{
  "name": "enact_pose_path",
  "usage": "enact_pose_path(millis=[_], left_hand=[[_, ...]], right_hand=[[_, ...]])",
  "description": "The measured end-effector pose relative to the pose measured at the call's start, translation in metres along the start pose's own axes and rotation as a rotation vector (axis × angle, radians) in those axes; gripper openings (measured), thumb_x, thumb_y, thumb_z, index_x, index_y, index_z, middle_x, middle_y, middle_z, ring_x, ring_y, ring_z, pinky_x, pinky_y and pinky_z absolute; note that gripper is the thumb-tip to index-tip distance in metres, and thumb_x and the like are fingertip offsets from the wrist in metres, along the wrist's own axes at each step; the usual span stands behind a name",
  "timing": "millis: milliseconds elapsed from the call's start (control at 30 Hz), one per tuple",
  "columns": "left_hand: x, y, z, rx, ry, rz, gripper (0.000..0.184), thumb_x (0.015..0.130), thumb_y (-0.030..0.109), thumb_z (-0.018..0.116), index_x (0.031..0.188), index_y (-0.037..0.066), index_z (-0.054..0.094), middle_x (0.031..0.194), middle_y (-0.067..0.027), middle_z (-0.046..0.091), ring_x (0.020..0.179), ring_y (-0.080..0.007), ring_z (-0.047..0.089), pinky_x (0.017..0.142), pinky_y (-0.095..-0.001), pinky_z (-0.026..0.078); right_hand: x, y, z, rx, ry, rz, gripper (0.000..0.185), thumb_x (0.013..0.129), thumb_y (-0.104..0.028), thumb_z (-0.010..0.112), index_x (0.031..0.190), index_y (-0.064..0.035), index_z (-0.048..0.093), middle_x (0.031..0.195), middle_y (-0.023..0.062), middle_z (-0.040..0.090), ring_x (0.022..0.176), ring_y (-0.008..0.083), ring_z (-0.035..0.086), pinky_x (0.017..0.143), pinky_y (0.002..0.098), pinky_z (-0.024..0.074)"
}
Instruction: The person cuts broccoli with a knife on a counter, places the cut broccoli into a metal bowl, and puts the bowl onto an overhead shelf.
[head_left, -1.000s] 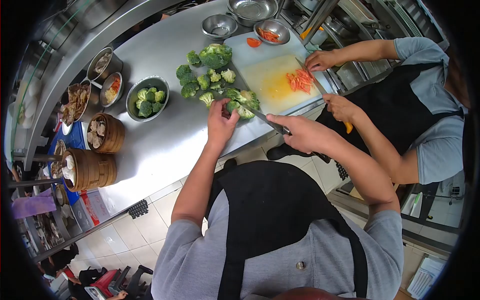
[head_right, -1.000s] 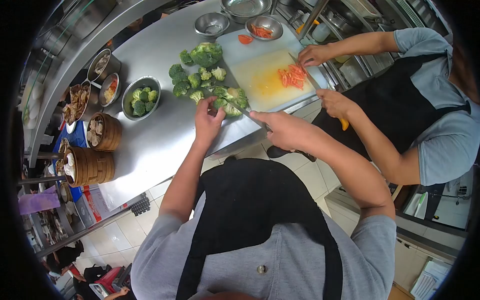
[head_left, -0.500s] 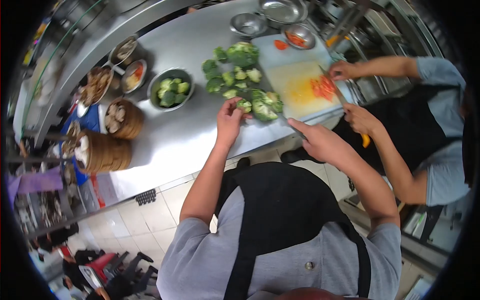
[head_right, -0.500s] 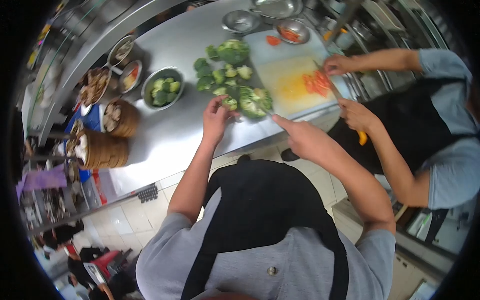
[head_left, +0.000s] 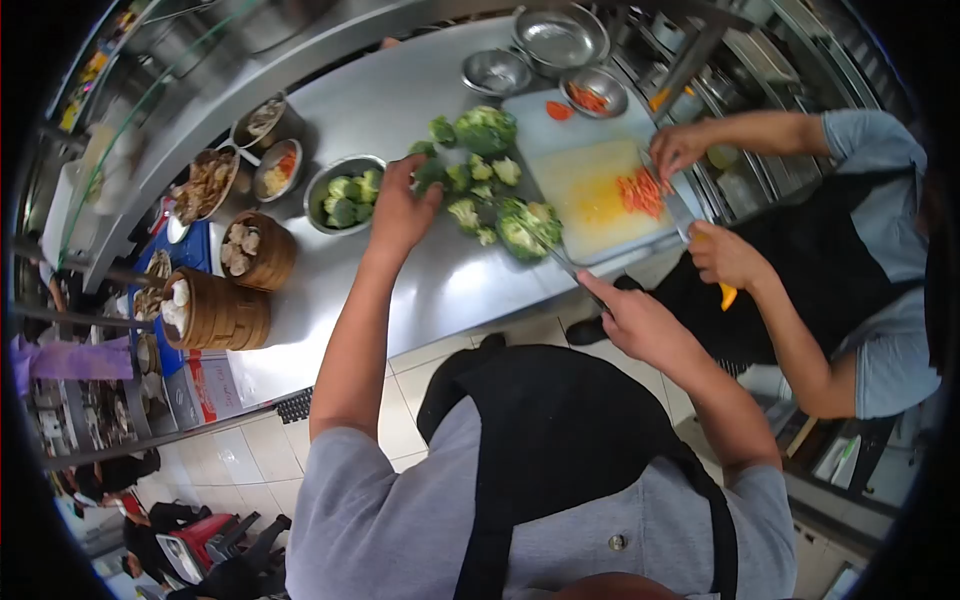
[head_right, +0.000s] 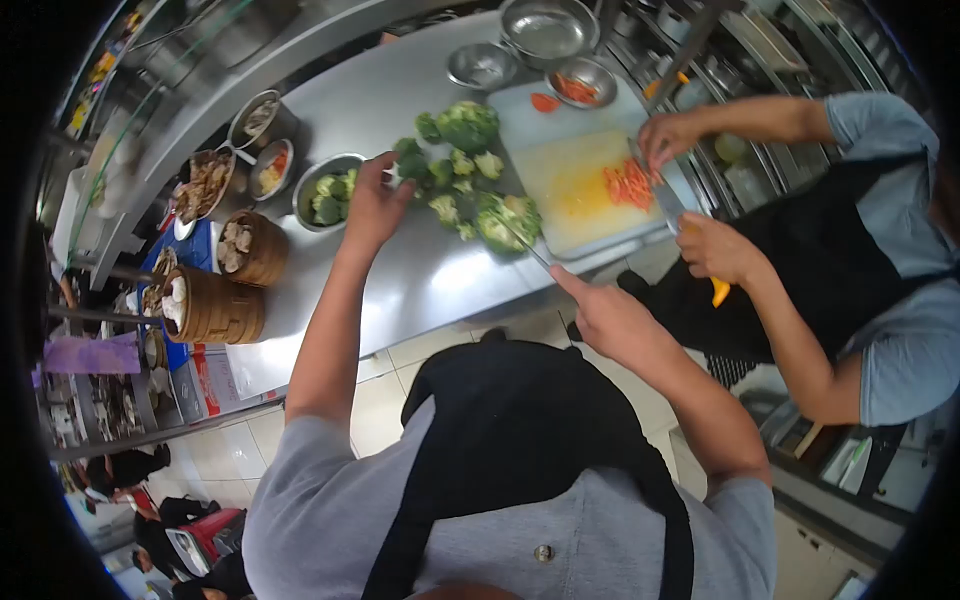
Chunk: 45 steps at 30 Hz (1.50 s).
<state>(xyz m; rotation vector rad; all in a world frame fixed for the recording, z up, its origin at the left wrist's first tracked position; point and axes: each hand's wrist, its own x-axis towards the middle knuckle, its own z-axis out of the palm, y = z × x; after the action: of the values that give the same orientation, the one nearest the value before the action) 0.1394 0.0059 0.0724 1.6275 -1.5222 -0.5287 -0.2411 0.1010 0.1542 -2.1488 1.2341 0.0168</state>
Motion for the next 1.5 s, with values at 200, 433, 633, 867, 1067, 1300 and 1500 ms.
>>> enact_pose_path(millis=[200, 433, 633, 867, 1067, 1300, 1500], left_hand=[[-0.012, 0.013, 0.079, -0.009, -0.356, 0.003, 0.06, 0.09, 0.015, 0.068, 0.148, 0.005, 0.059, 0.138, -0.0189, 0.065, 0.114, -0.0287, 0.068, 0.1, -0.0392, 0.054], [-0.022, 0.006, 0.098, -0.208, -0.503, -0.115, 0.06, 0.086, 0.009, 0.071, 0.145, 0.007, 0.062, 0.131, -0.0147, 0.07, 0.098, -0.0227, 0.069, 0.091, -0.0367, 0.056], [-0.057, 0.003, 0.113, -0.101, -0.152, 0.07, 0.051, 0.084, 0.01, 0.079, 0.133, 0.003, 0.066, 0.119, -0.014, 0.066, 0.097, -0.0226, 0.067, 0.086, -0.035, 0.056], [-0.08, 0.024, 0.127, -0.299, 0.063, -0.091, 0.052, 0.084, 0.005, 0.079, 0.132, 0.003, 0.06, 0.124, -0.0151, 0.055, 0.086, -0.0241, 0.06, 0.077, -0.0357, 0.054], [-0.073, 0.016, 0.121, -0.28, -0.021, -0.07, 0.051, 0.085, 0.009, 0.078, 0.133, 0.003, 0.063, 0.127, -0.0147, 0.06, 0.089, -0.0225, 0.063, 0.079, -0.0343, 0.055], [-0.056, 0.008, 0.109, -0.315, -0.161, -0.152, 0.05, 0.085, 0.011, 0.077, 0.133, 0.003, 0.065, 0.125, -0.0168, 0.061, 0.099, -0.0267, 0.064, 0.085, -0.0363, 0.054], [-0.07, 0.012, 0.108, -0.205, -0.002, 0.04, 0.054, 0.085, 0.01, 0.081, 0.134, 0.005, 0.059, 0.139, -0.0247, 0.049, 0.125, -0.0447, 0.055, 0.103, -0.0477, 0.052]], right_hand=[[-0.012, 0.016, 0.009, -0.007, 0.019, -0.021, 0.079, 0.089, 0.0, 0.06, 0.164, -0.0051, 0.037, 0.087, 0.0267, 0.07, 0.081, 0.0464, 0.068, 0.076, 0.0564, 0.0542], [-0.033, 0.012, 0.013, 0.044, -0.009, -0.001, 0.08, 0.088, 0.001, 0.061, 0.164, -0.0056, 0.038, 0.087, 0.0248, 0.071, 0.081, 0.0444, 0.07, 0.074, 0.0555, 0.0547], [-0.037, 0.011, 0.024, 0.042, 0.026, 0.023, 0.078, 0.09, 0.001, 0.061, 0.163, -0.0056, 0.037, 0.086, 0.0241, 0.07, 0.081, 0.0449, 0.07, 0.074, 0.0555, 0.0557], [-0.028, 0.004, 0.03, -0.057, 0.064, 0.036, 0.074, 0.094, -0.002, 0.06, 0.164, -0.007, 0.036, 0.087, 0.0234, 0.07, 0.08, 0.0443, 0.07, 0.074, 0.0557, 0.0558], [-0.03, -0.013, 0.021, -0.11, 0.04, 0.063, 0.078, 0.092, -0.003, 0.062, 0.165, -0.007, 0.035, 0.087, 0.0223, 0.07, 0.079, 0.0444, 0.07, 0.073, 0.0565, 0.056], [-0.028, -0.033, 0.011, -0.069, 0.039, 0.081, 0.081, 0.092, -0.004, 0.064, 0.166, -0.0093, 0.034, 0.087, 0.0235, 0.07, 0.08, 0.0451, 0.07, 0.075, 0.0565, 0.0561], [-0.025, -0.041, 0.01, -0.067, 0.079, 0.075, 0.08, 0.092, -0.003, 0.063, 0.166, -0.009, 0.035, 0.087, 0.0231, 0.07, 0.079, 0.0449, 0.07, 0.074, 0.0563, 0.0563]])
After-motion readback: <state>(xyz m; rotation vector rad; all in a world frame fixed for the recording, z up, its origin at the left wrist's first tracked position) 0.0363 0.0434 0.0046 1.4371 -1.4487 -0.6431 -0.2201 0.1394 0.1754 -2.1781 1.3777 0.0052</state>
